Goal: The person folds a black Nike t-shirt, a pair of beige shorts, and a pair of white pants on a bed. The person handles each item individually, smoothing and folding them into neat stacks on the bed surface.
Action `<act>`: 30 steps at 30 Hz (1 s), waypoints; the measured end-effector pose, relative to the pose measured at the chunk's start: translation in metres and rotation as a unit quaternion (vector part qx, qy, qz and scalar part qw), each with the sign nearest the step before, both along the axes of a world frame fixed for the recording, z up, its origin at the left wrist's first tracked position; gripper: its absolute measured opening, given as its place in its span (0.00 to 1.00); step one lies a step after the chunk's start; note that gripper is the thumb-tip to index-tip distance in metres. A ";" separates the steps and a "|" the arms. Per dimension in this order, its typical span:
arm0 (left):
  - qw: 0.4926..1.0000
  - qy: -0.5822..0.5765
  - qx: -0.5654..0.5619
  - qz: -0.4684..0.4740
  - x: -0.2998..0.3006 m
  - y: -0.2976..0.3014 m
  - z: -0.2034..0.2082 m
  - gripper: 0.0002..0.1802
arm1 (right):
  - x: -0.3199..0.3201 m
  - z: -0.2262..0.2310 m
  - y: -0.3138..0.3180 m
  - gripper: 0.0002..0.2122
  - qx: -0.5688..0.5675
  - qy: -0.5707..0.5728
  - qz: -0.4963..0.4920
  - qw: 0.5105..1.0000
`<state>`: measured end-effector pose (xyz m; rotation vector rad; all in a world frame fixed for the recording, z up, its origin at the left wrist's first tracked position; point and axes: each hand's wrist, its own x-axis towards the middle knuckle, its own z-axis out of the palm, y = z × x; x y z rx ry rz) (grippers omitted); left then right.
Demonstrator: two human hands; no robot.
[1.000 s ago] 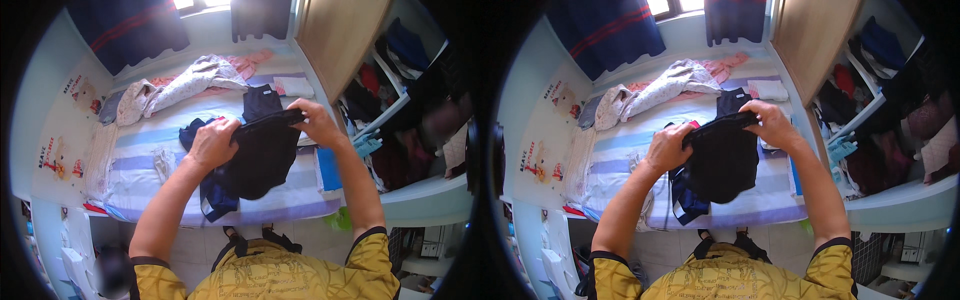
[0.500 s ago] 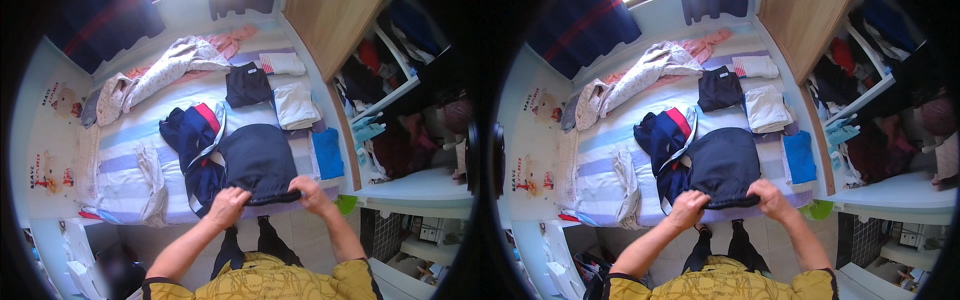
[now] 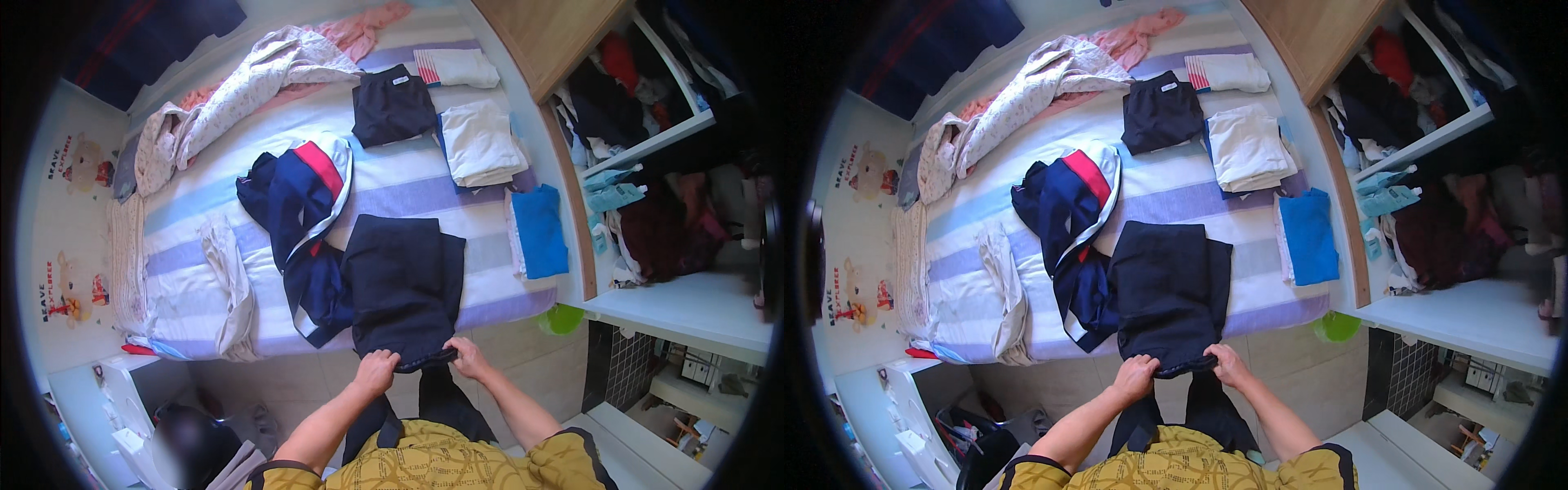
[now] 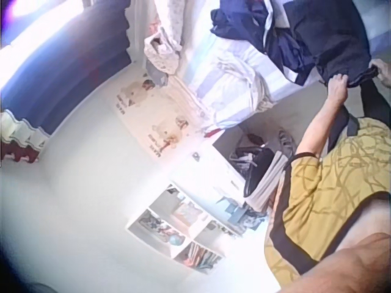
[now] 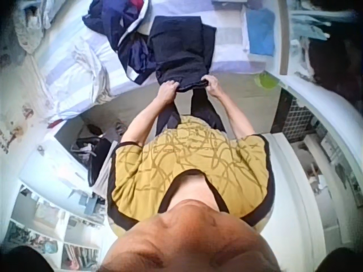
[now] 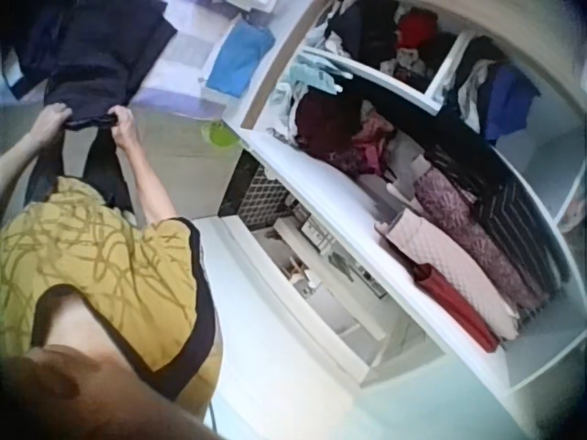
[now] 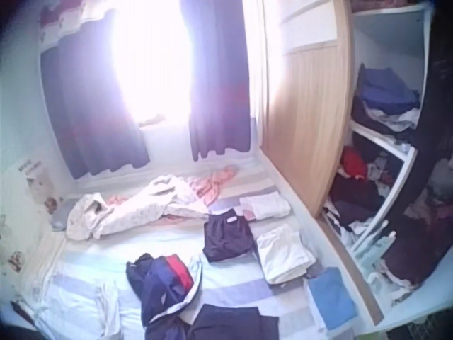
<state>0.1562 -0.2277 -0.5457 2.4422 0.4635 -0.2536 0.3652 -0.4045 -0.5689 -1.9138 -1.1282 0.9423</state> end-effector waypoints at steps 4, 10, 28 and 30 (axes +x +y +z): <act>0.999 -0.050 0.015 0.005 0.051 0.043 0.033 0.11 | 0.046 0.022 0.037 0.12 0.040 -0.024 -0.016 0.999; 0.988 -0.144 0.044 -0.020 0.099 0.096 0.127 0.10 | 0.110 0.136 0.092 0.11 0.124 -0.015 0.028 0.992; 0.972 -0.211 0.096 -0.045 0.125 0.137 0.269 0.20 | 0.151 0.277 0.119 0.14 0.282 -0.089 0.107 0.949; 0.979 -0.189 0.069 -0.046 0.099 0.118 0.230 0.18 | 0.125 0.242 0.100 0.16 0.246 -0.044 0.095 0.964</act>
